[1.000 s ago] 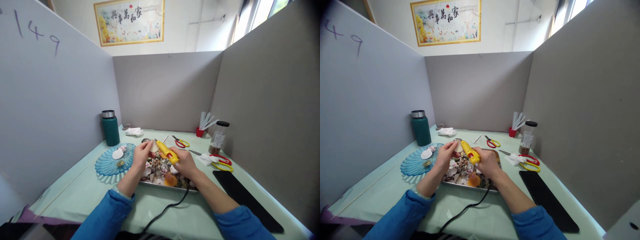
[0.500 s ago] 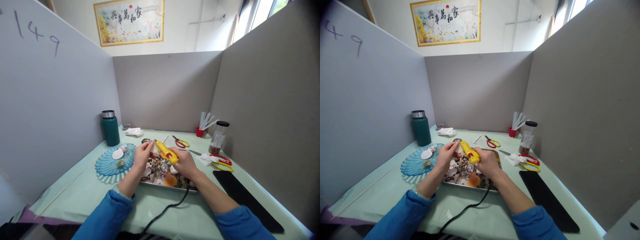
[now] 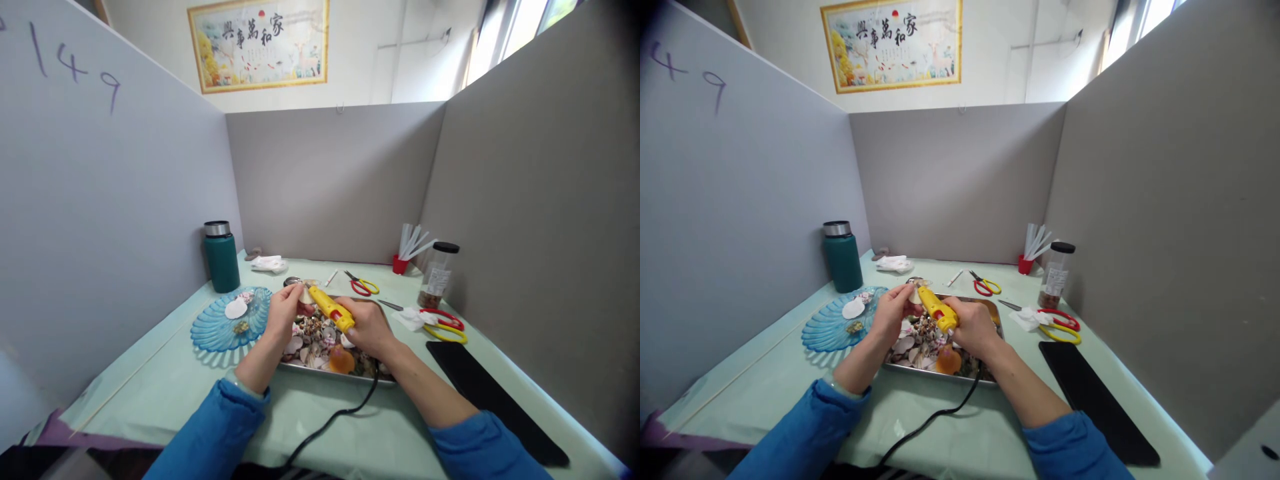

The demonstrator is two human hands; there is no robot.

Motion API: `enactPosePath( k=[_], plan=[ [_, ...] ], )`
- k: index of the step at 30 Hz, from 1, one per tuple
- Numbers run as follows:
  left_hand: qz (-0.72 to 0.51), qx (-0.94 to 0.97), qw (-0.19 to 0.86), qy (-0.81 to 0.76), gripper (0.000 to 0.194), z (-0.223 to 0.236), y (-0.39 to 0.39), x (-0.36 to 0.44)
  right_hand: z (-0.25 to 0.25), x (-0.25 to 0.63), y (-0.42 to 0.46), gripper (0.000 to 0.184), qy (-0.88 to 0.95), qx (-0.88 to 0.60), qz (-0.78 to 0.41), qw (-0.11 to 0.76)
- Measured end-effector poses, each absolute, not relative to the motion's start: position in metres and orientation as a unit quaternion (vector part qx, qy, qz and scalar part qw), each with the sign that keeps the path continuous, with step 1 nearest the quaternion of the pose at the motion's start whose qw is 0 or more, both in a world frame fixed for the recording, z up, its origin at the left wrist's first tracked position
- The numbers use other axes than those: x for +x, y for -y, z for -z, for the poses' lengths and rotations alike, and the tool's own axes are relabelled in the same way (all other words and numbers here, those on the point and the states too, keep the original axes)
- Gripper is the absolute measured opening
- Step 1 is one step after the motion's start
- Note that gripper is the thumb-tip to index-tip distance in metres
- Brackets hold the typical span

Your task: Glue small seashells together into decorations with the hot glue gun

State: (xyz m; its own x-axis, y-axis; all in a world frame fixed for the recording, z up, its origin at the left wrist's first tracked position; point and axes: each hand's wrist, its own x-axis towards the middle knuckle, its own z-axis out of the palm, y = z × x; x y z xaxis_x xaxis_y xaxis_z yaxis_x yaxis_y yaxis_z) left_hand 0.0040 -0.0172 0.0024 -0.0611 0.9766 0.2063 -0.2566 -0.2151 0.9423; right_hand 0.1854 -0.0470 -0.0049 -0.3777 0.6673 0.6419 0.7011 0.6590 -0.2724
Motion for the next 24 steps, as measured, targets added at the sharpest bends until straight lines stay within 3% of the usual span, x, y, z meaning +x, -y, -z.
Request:
enactPosePath(
  k=[14, 24],
  plan=[
    [-0.671, 0.451, 0.451, -0.379, 0.036, 0.0004, 0.0138, 0.0017, 0.0050, 0.1854, 0.0454, 0.029, 0.820, -0.425, 0.028, 0.381],
    [-0.653, 0.458, 0.481, -0.364, 0.039, -0.0003, 0.0146, 0.0025, 0.0033, 0.1851, 0.0487, 0.030, 0.828, -0.415, 0.026, 0.376]
  ],
)
